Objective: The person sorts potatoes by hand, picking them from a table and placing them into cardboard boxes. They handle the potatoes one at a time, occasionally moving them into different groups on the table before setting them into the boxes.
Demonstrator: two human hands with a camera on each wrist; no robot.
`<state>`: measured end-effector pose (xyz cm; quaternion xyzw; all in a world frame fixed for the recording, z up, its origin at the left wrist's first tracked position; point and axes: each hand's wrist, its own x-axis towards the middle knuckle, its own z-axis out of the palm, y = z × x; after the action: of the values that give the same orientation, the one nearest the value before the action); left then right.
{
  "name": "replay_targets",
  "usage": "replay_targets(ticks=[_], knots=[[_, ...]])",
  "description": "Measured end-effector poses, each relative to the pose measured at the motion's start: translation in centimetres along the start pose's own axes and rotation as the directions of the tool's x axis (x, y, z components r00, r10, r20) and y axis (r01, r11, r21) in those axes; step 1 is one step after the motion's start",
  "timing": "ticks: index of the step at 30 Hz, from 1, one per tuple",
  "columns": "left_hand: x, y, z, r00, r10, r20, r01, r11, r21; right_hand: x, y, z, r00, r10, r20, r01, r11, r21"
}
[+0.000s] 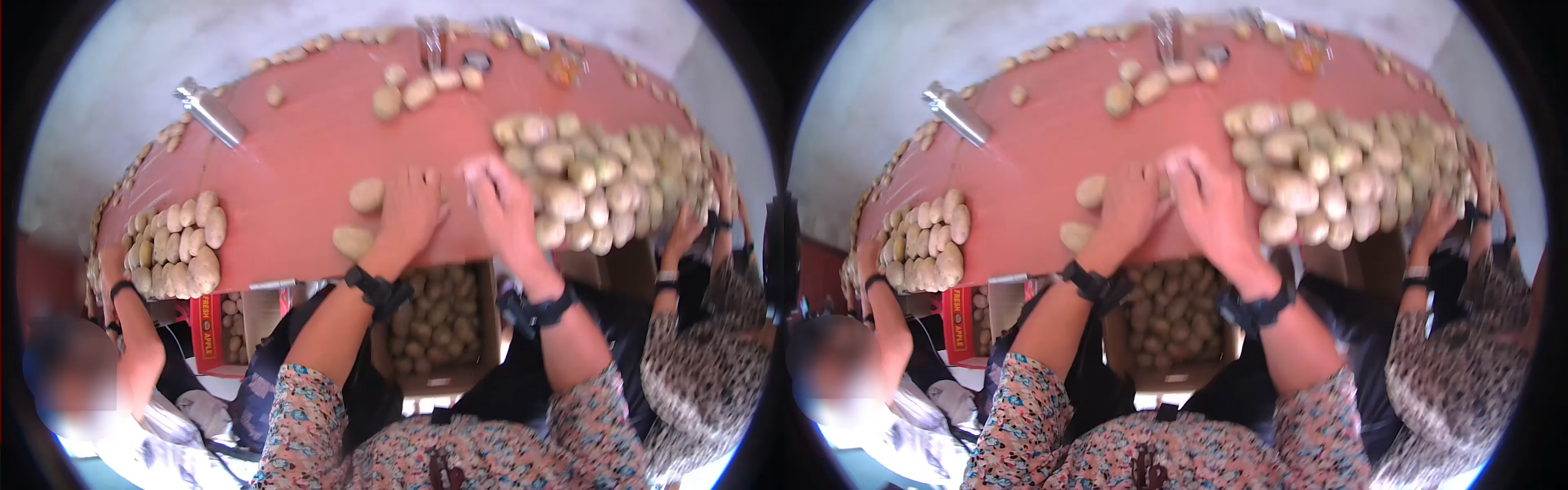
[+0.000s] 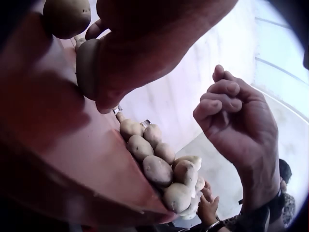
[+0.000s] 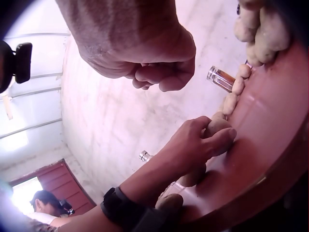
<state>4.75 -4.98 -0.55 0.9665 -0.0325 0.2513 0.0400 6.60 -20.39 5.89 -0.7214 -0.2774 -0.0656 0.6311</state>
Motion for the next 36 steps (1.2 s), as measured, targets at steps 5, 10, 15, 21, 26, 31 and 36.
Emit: replay_targets(ticks=[5, 10, 15, 21, 26, 31, 36], knots=[[-2.1, 1.8, -2.4, 0.972, 0.161, 0.171, -0.129, 0.974, -0.185, 0.2, -0.1, -1.0, 0.997, 0.075, -0.006, -0.075, 0.997, 0.01], [-6.6, 4.4, -4.6, 0.846, 0.48, 0.235, -0.339, 0.822, -0.457, 0.6, -0.6, -1.5, 0.998, 0.049, -0.05, -0.041, 0.987, 0.153], [-13.1, 5.8, -0.9, 0.66, 0.589, 0.467, -0.274, 0.768, -0.579, 0.1, -0.9, -1.3, 0.999, 0.033, -0.029, -0.03, 0.994, 0.11], [-13.0, 5.1, 0.4, 0.826, 0.431, 0.364, -0.341, 0.895, -0.286, -0.3, -0.6, -0.8, 0.998, -0.058, -0.017, 0.058, 0.998, -0.003], [-12.9, 4.8, 0.2, 0.524, 0.493, 0.695, -0.336, 0.869, -0.363, 0.0, -0.9, -1.1, 0.997, -0.072, 0.01, 0.072, 0.996, -0.06], [-10.7, 5.2, -2.1, 0.43, 0.534, 0.728, -0.162, 0.839, -0.519, 0.3, -0.3, -1.2, 0.999, -0.026, 0.043, 0.027, 0.999, -0.044], [-4.4, 4.5, -8.7, 0.455, 0.613, 0.646, 0.103, 0.684, -0.722, 0.8, 0.0, -1.9, 0.983, 0.184, 0.014, -0.181, 0.945, 0.273]])
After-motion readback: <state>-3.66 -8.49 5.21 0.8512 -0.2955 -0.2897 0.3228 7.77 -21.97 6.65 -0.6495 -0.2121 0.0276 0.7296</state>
